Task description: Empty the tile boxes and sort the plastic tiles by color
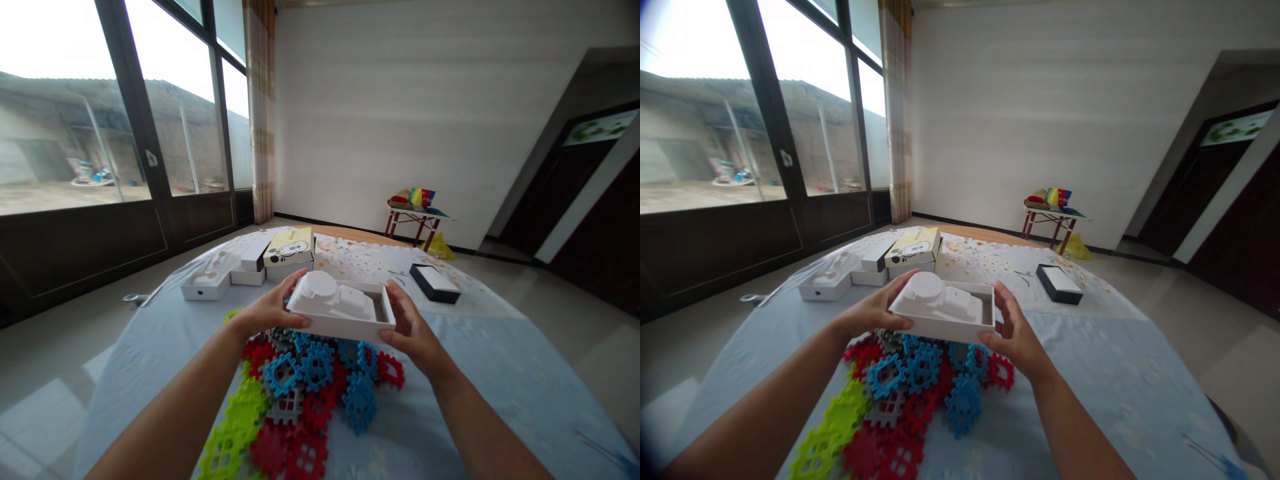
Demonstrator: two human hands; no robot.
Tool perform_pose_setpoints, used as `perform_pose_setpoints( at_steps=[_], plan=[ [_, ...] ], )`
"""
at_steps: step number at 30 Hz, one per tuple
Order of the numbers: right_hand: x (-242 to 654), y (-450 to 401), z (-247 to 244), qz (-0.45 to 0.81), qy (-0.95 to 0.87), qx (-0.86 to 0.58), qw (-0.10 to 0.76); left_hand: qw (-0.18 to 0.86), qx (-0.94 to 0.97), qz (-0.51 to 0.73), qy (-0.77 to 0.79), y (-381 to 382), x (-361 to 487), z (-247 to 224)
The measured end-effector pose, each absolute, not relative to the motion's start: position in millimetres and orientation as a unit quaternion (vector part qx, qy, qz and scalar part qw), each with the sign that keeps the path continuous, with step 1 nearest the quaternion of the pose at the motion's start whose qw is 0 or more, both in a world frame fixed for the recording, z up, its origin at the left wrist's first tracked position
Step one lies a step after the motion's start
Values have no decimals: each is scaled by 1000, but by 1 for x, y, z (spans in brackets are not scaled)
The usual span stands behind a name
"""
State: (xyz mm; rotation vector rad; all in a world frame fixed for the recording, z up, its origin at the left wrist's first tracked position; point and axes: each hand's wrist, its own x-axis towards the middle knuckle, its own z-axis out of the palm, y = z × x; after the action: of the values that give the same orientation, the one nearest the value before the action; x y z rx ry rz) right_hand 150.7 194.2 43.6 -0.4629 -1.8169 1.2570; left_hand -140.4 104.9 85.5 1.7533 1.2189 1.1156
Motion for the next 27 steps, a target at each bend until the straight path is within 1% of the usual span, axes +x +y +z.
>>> perform_pose_setpoints(
  at_steps=[5, 10, 14, 19, 20, 22, 24, 27],
  plan=[
    [151, 201, 40, 509, -725, -199, 420, 371, 650, 458, 479, 107, -140, 82],
    [153, 212, 36, 527, -697, -230, 428, 351, 609, 501, 504, 114, -140, 77],
    [156, 218, 39, 539, -711, -231, 389, 372, 610, 501, 488, 120, -135, 79],
    [163, 223, 57, 538, -753, -222, 307, 379, 627, 495, 466, 127, -128, 78],
    [164, 225, 62, 534, -758, -223, 300, 385, 625, 496, 463, 127, -127, 77],
    [163, 229, 69, 520, -757, -239, 316, 387, 611, 511, 464, 128, -131, 75],
    [157, 238, 71, 498, -740, -276, 358, 344, 578, 561, 483, 127, -141, 71],
    [138, 260, 64, 440, -707, -356, 424, 201, 488, 659, 536, 124, -172, 57]
  ],
)
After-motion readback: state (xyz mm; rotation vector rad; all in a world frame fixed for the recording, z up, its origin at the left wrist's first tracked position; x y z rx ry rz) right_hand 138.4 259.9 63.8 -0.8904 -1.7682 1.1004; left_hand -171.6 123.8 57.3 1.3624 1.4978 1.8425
